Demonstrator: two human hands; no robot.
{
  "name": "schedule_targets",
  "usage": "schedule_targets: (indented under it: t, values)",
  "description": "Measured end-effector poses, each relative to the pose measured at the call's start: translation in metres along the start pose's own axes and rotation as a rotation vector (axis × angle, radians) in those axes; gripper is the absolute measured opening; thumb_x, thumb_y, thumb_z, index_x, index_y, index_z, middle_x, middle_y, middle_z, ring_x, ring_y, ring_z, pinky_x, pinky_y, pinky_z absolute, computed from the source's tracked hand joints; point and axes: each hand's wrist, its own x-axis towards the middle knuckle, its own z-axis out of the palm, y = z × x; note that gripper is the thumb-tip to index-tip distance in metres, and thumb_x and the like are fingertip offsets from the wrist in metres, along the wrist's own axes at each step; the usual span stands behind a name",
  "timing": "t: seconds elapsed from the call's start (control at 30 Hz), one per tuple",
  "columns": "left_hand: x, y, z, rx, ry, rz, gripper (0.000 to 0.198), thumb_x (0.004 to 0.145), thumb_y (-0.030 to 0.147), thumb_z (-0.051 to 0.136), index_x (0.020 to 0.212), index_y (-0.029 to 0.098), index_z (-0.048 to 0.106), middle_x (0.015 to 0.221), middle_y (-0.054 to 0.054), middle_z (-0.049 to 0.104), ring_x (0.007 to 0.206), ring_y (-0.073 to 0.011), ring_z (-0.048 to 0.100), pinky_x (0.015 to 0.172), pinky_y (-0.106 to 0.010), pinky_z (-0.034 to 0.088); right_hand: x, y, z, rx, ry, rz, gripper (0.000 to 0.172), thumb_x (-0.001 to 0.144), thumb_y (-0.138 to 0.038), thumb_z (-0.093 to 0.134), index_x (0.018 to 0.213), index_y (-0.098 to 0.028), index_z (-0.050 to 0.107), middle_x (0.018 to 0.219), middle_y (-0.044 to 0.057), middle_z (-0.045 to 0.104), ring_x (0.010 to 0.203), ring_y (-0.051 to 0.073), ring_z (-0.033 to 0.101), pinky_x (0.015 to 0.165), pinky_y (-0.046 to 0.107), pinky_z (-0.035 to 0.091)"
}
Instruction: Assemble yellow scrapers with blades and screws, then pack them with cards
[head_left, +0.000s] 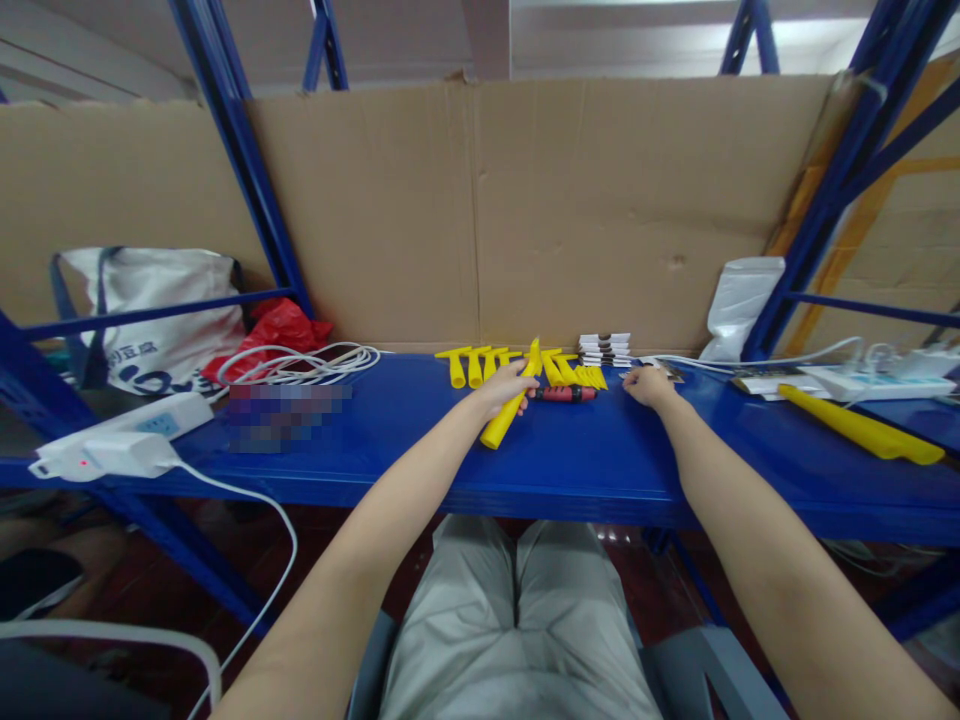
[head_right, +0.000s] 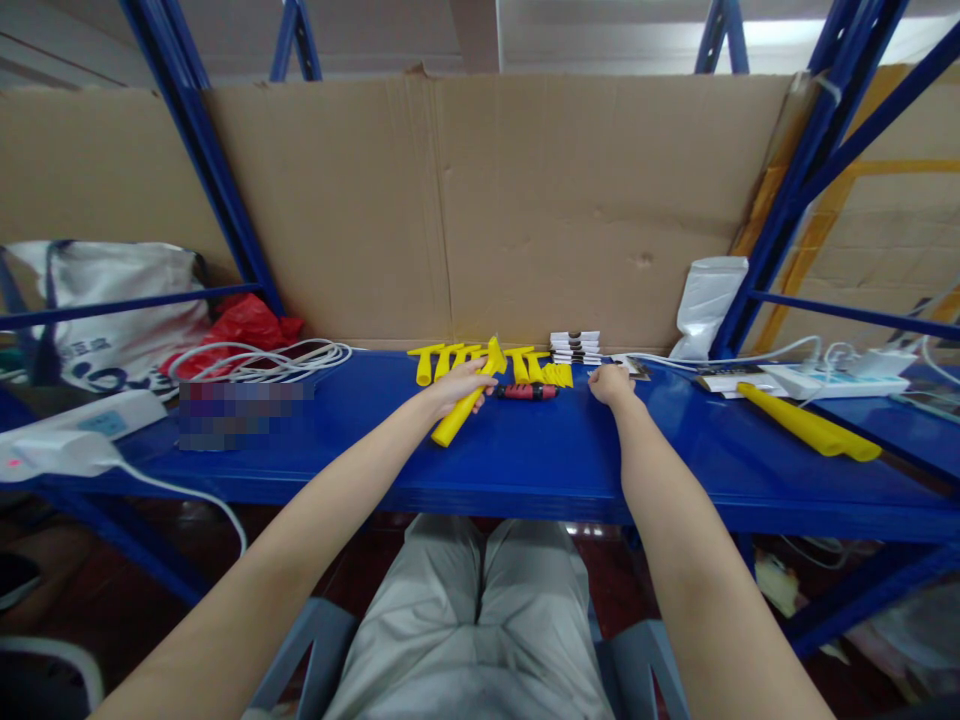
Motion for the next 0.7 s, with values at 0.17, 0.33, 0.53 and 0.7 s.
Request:
schedule_targets:
  t: [0.17, 0.33, 0.53, 0.7]
  values:
    - [-0.0004, -0.0002, 0.0005, 0.008, 0.012, -0.002, 0.054, 0.082, 0.008, 0.047, 0.134, 0.020, 0.037, 0.054, 0.008, 0.048, 0.035, -0.0058, 0.042, 0.039, -0.017, 0.034, 0.0021, 0.0000, 0.0005, 0.019, -0.003, 0.044, 0.024, 0.080, -0.024, 0.052, 0.094, -0.020, 0.072, 0.114, 0.012, 0.063, 0.119, 0.030, 0.049, 0.096, 0.043, 0.042]
    - [0.0003, 0.0000, 0.0005, 0.013, 0.020, -0.015, 0.052, 0.082, 0.009, 0.049, 0.132, 0.020, 0.038, 0.055, 0.008, 0.048, 0.034, -0.0059, 0.042, 0.039, -0.017, 0.034, 0.0041, -0.0007, 0.0019, 0.018, -0.002, 0.052, 0.022, 0.077, -0.022, 0.052, 0.087, -0.019, 0.071, 0.110, 0.012, 0.063, 0.120, 0.031, 0.047, 0.094, 0.045, 0.042]
    - [0.0017, -0.0015, -0.0002, 0.024, 0.012, 0.008, 0.050, 0.082, 0.008, 0.047, 0.130, 0.020, 0.040, 0.055, 0.008, 0.048, 0.035, -0.0064, 0.043, 0.037, -0.017, 0.033, 0.0005, -0.0028, -0.0016, 0.025, -0.033, 0.048, 0.023, 0.077, -0.020, 0.051, 0.091, -0.019, 0.070, 0.110, 0.013, 0.063, 0.119, 0.031, 0.048, 0.095, 0.045, 0.042]
    - [0.0023, -0.0030, -0.0008, 0.007, -0.006, 0.023, 0.051, 0.081, 0.008, 0.047, 0.130, 0.021, 0.040, 0.055, 0.008, 0.048, 0.035, -0.0065, 0.043, 0.037, -0.017, 0.034, 0.0042, -0.0005, 0.0019, 0.047, -0.019, 0.000, 0.024, 0.077, -0.017, 0.051, 0.091, -0.017, 0.070, 0.107, 0.015, 0.064, 0.116, 0.032, 0.050, 0.095, 0.047, 0.041]
